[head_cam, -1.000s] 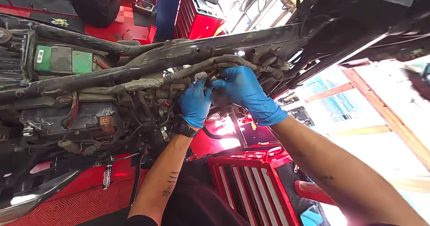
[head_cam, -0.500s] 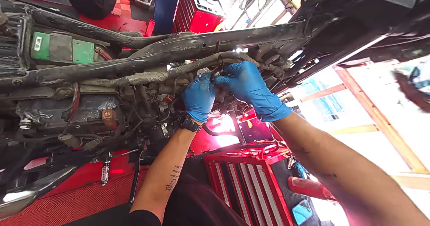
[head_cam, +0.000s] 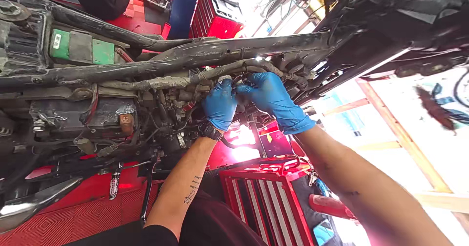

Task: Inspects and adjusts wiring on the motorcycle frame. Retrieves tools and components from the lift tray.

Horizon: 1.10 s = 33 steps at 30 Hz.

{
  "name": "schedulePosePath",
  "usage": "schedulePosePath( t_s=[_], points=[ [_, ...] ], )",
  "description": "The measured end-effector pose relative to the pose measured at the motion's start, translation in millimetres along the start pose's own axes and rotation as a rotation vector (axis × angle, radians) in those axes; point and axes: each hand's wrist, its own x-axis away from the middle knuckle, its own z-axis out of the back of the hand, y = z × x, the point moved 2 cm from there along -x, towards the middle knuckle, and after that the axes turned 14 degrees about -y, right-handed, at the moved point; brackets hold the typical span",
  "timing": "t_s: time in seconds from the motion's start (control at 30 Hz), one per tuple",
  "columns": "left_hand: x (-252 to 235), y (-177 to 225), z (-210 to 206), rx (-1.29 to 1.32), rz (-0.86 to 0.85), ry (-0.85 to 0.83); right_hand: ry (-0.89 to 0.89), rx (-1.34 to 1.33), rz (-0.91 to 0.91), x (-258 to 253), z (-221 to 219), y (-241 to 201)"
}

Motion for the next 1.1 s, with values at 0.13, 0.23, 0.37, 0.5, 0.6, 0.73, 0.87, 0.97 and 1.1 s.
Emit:
schedulePosePath(
  t_s=[0.13,0.23,0.37,0.5,0.6,0.73,0.87,0.97,1.1],
  points=[
    [0,-2,2,-0.012,0.016,-0.058,0.073,0.005,0.177,3,-6,9],
    [2,-3,1,-0.012,-0.001,-0.067,0.045,-0.075,0.223,5,-4,20],
    [1,-2,2,-0.009,0.017,-0.052,0.19,-0.077,0.14,11,-9,22],
    [1,-1,3,0.0,0.018,-0.036,0.325,-0.057,0.092,11,-15,21],
    [0,-1,3,0.01,0.031,-0.045,0.325,-0.146,0.095,9,-18,26],
    [0,0,4,0.014,0.054,-0.076,0.18,-0.43,0.17,4,-18,35],
    [1,1,4,0.012,0.051,-0.05,0.192,-0.504,0.248,5,-18,47],
    [0,2,5,0.001,0.089,-0.081,0.321,-0.328,0.282,10,-24,39],
    [1,3,6,-0.012,0.107,-0.091,0.349,-0.276,0.273,22,-26,29]
  ],
)
